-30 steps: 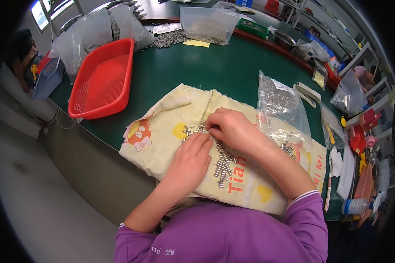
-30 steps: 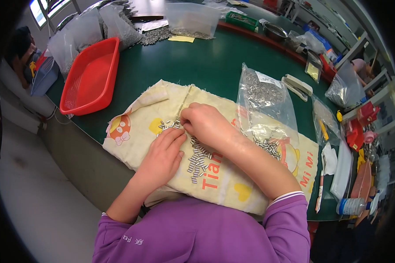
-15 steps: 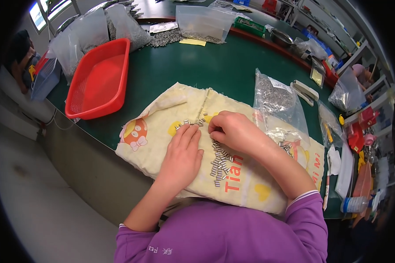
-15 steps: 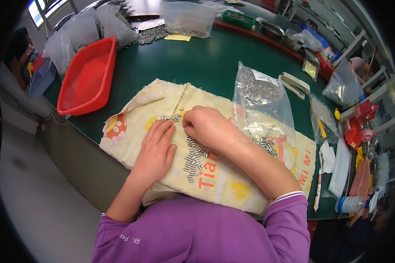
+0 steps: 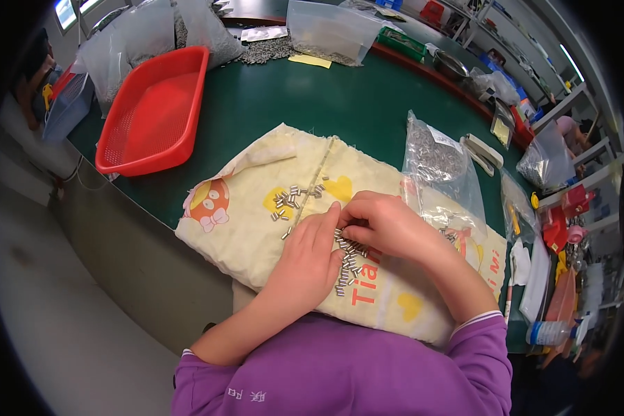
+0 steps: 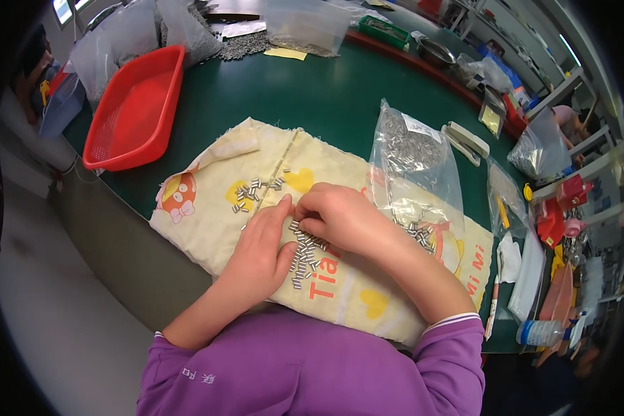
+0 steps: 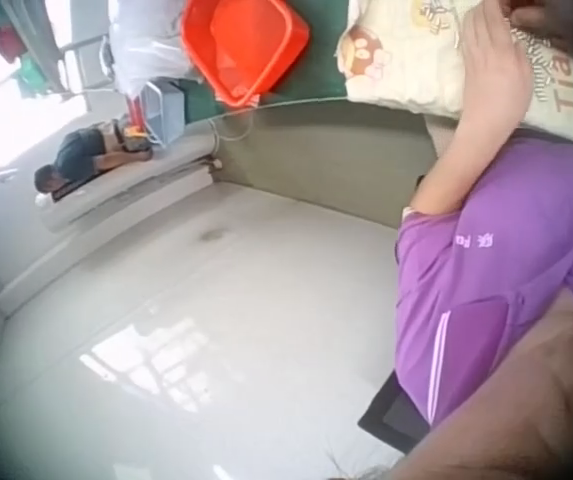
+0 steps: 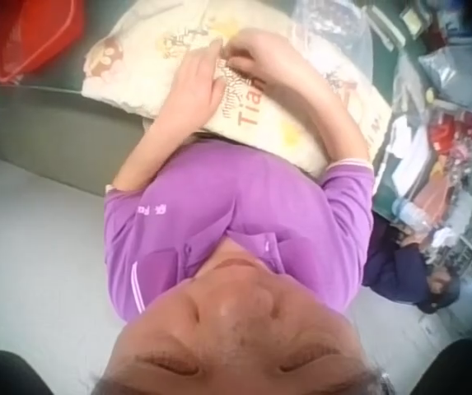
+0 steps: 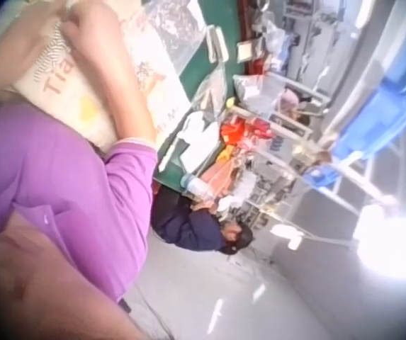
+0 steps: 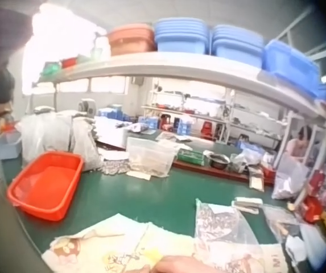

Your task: Sorting small metal pins and placing them into plastic bags for packaging, then labeling the bags with a pen.

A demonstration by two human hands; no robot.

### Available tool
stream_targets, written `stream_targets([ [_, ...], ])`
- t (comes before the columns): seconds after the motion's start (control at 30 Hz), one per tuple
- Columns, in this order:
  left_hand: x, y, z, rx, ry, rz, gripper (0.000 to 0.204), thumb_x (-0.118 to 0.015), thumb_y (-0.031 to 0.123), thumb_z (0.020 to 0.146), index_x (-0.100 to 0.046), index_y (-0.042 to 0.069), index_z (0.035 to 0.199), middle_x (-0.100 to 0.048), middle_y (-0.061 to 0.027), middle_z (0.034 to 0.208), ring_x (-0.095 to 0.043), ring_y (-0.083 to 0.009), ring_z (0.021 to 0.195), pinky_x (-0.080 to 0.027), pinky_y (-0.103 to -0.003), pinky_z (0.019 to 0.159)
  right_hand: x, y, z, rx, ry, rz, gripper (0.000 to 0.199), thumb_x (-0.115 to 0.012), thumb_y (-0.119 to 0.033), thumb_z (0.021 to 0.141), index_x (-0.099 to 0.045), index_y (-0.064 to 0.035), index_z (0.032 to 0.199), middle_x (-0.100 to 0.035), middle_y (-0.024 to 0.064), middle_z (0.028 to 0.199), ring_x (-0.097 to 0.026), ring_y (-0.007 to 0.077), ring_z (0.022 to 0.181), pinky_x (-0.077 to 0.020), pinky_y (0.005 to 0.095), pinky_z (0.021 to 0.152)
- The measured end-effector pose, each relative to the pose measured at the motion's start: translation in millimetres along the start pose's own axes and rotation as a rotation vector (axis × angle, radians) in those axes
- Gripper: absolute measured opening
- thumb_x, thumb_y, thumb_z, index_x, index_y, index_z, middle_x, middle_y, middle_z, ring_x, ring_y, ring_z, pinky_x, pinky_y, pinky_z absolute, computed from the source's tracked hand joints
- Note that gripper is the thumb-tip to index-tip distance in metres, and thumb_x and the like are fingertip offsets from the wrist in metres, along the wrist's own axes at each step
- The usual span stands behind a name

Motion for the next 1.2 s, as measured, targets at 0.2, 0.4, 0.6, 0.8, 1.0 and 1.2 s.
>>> stream_targets([
  [0.2, -11.7, 1.0, 1.4, -0.02, -0.064, 0.019, 0.071, -0.064, 0.013, 0.088, -0.028, -0.003, 0.148, -0.046, -0.0244, 0.136, -0.043, -0.0391, 0.13, -0.037, -0.045, 0.107, 9.2, 2.0, -11.2, 0.023, -0.083, 0.081, 0.016, -0.066, -0.006, 0.085, -0.069, -0.0021, 0.1, -0.064, 0.0121, 0.095, -0.065, 0.027, 0.084, -0.0521, 0.0363, 0.076],
  [0.4, -11.4, 0.7, -0.2, -0.041, -0.178, -0.012, 0.071, -0.065, 0.021, 0.09, -0.031, -0.002, 0.147, -0.046, -0.0226, 0.139, -0.042, -0.0373, 0.133, -0.036, -0.045, 0.109, 24.6, 18.6, 9.9, -0.173, 0.078, 0.241, 0.018, -0.067, -0.005, 0.086, -0.07, -0.0027, 0.103, -0.065, 0.0105, 0.099, -0.066, 0.0193, 0.083, -0.0531, 0.0316, 0.073],
  [0.6, -10.6, 3.4, 0.5, -0.103, -0.205, -0.01, 0.063, -0.064, 0.023, 0.09, -0.039, -0.002, 0.142, -0.047, -0.021, 0.14, -0.043, -0.0355, 0.134, -0.036, -0.043, 0.11, 2.6, 6.4, 45.4, 0.134, 0.295, -0.079, 0.02, -0.067, -0.01, 0.082, -0.07, -0.0032, 0.1, -0.064, 0.0145, 0.1, -0.064, 0.0323, 0.093, -0.0515, 0.0392, 0.085],
  [0.8, -10.4, 2.2, 0.3, -0.115, -0.193, -0.02, 0.061, -0.064, 0.022, 0.09, -0.04, -0.001, 0.141, -0.047, -0.0203, 0.14, -0.042, -0.0347, 0.134, -0.035, -0.043, 0.11, -2.9, 9.6, 53.1, 0.097, 0.256, -0.096, 0.017, -0.067, -0.009, 0.08, -0.069, -0.003, 0.096, -0.064, 0.0145, 0.096, -0.062, 0.0345, 0.093, -0.0508, 0.0417, 0.084],
  [1.0, -8.5, 3.6, 0.4, -0.136, -0.186, -0.006, 0.058, -0.063, 0.021, 0.09, -0.043, -0.002, 0.139, -0.048, -0.0202, 0.139, -0.042, -0.034, 0.134, -0.036, -0.043, 0.11, -5.2, 11.2, 55.1, 0.162, 0.313, -0.12, 0.014, -0.067, -0.006, 0.081, -0.068, -0.0022, 0.094, -0.065, 0.0126, 0.093, -0.064, 0.0319, 0.085, -0.0524, 0.0388, 0.078],
  [1.2, -9.6, 3.2, 1.0, -0.132, -0.19, -0.02, 0.058, -0.063, 0.021, 0.09, -0.044, -0.003, 0.139, -0.049, -0.0203, 0.138, -0.043, -0.0343, 0.133, -0.036, -0.043, 0.109, -6.4, 14.2, 58.9, 0.191, 0.327, -0.166, 0.014, -0.067, -0.005, 0.08, -0.068, -0.0029, 0.094, -0.066, 0.0126, 0.094, -0.064, 0.0328, 0.086, -0.0518, 0.0399, 0.079],
])
Point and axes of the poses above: each hand's wrist, its own z-axis towards the middle knuckle, its own x-axis out of the back of the hand, y = z × x, the point moved 3 cm from there along z, towards the middle knuckle
